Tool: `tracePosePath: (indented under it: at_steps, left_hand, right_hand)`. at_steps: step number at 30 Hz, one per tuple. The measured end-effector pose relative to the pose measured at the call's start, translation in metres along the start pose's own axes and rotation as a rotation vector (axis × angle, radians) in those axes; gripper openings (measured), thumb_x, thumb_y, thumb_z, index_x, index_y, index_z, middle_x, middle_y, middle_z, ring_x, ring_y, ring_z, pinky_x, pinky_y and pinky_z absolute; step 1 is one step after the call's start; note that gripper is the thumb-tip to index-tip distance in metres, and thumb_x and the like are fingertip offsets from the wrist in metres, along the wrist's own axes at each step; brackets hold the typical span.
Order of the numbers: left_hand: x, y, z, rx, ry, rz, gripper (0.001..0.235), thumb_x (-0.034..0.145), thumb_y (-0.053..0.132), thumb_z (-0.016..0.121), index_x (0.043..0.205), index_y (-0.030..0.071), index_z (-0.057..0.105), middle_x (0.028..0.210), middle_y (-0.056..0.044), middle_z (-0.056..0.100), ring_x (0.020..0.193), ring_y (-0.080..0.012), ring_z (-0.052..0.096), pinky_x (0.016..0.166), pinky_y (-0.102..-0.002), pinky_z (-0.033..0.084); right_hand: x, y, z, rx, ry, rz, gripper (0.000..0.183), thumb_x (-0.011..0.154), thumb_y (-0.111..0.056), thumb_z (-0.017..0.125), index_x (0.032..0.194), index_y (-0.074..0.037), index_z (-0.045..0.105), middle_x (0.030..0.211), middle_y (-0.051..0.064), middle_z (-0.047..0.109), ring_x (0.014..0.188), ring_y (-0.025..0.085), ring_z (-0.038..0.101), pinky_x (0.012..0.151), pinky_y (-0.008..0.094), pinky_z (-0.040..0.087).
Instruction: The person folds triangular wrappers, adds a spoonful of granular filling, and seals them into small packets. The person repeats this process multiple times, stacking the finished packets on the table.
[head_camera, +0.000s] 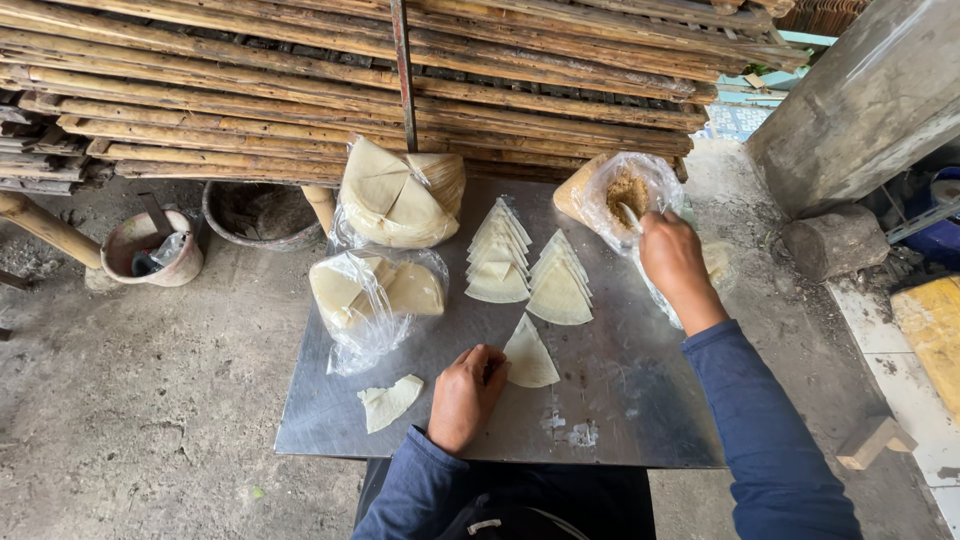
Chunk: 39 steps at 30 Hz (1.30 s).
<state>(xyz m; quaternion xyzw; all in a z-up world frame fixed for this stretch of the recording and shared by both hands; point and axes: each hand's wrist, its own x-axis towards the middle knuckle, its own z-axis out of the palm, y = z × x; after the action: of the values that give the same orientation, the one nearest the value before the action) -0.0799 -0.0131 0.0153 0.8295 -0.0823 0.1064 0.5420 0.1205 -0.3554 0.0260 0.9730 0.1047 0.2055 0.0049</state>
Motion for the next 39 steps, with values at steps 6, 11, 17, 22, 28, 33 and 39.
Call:
tracePosePath:
  at_steps: [6,11,17,22,28,33,39]
  left_hand:
    - [0.0,-0.002,0.001,0.009,0.026,0.015,0.015,0.086,0.011,0.074,0.099,0.004,0.071,0.09,-0.013,0.072,0.072,-0.0262,0.074,0.063,-0.035,0.059]
    - [-0.001,-0.005,0.001,0.019,0.021,-0.022,0.014,0.086,0.011,0.073,0.098,0.004,0.072,0.089,-0.014,0.073,0.072,-0.0277,0.074,0.064,-0.035,0.058]
    - [-0.008,-0.005,-0.003,0.021,0.021,-0.044,0.014,0.086,0.012,0.074,0.097,0.004,0.072,0.089,-0.015,0.074,0.074,-0.0283,0.074,0.065,-0.036,0.058]
    - [-0.008,-0.003,-0.003,0.013,0.048,-0.055,0.016,0.086,0.011,0.073,0.101,0.004,0.073,0.092,-0.015,0.073,0.076,-0.028,0.075,0.067,-0.035,0.06]
    - [-0.009,-0.001,-0.005,0.006,0.052,-0.057,0.017,0.086,0.01,0.073,0.102,0.004,0.071,0.096,-0.015,0.074,0.079,-0.0281,0.076,0.067,-0.035,0.06]
    - [-0.009,-0.002,-0.004,0.025,0.063,-0.065,0.016,0.087,0.01,0.073,0.101,0.004,0.07,0.093,-0.015,0.074,0.078,-0.0285,0.075,0.067,-0.036,0.059]
    - [-0.01,-0.003,-0.004,-0.001,0.066,-0.054,0.016,0.087,0.008,0.072,0.102,0.003,0.069,0.093,-0.015,0.073,0.078,-0.0283,0.075,0.068,-0.035,0.059]
  right_hand:
    - [-0.008,0.002,-0.025,0.396,0.044,0.347,0.014,0.102,-0.006,0.062,0.107,-0.002,0.074,0.089,0.018,0.074,0.072,0.027,0.07,0.067,0.039,0.055]
    - [-0.02,0.005,-0.043,0.663,0.172,0.408,0.015,0.1,-0.003,0.063,0.11,-0.002,0.075,0.089,0.014,0.075,0.066,0.014,0.062,0.06,0.029,0.048]
    - [-0.063,-0.011,-0.068,1.11,0.159,0.475,0.015,0.105,-0.002,0.062,0.117,-0.002,0.072,0.094,0.008,0.072,0.071,0.003,0.055,0.061,0.02,0.044]
    - [-0.126,-0.051,-0.079,0.997,-0.091,0.403,0.019,0.1,-0.006,0.062,0.116,-0.006,0.073,0.092,0.003,0.074,0.071,0.005,0.058,0.057,0.021,0.045]
    - [-0.169,-0.113,-0.069,0.97,-0.197,0.122,0.019,0.098,-0.006,0.063,0.115,-0.008,0.072,0.089,0.004,0.075,0.074,0.01,0.066,0.06,0.028,0.051]
    - [-0.162,-0.122,-0.081,0.65,-0.038,-0.237,0.02,0.095,-0.001,0.064,0.114,-0.004,0.07,0.094,0.009,0.07,0.083,0.021,0.068,0.073,0.034,0.055]
    - [-0.149,-0.114,-0.094,0.251,0.144,-0.689,0.034,0.086,-0.005,0.07,0.12,0.001,0.07,0.102,0.009,0.069,0.089,0.022,0.065,0.082,0.036,0.054]
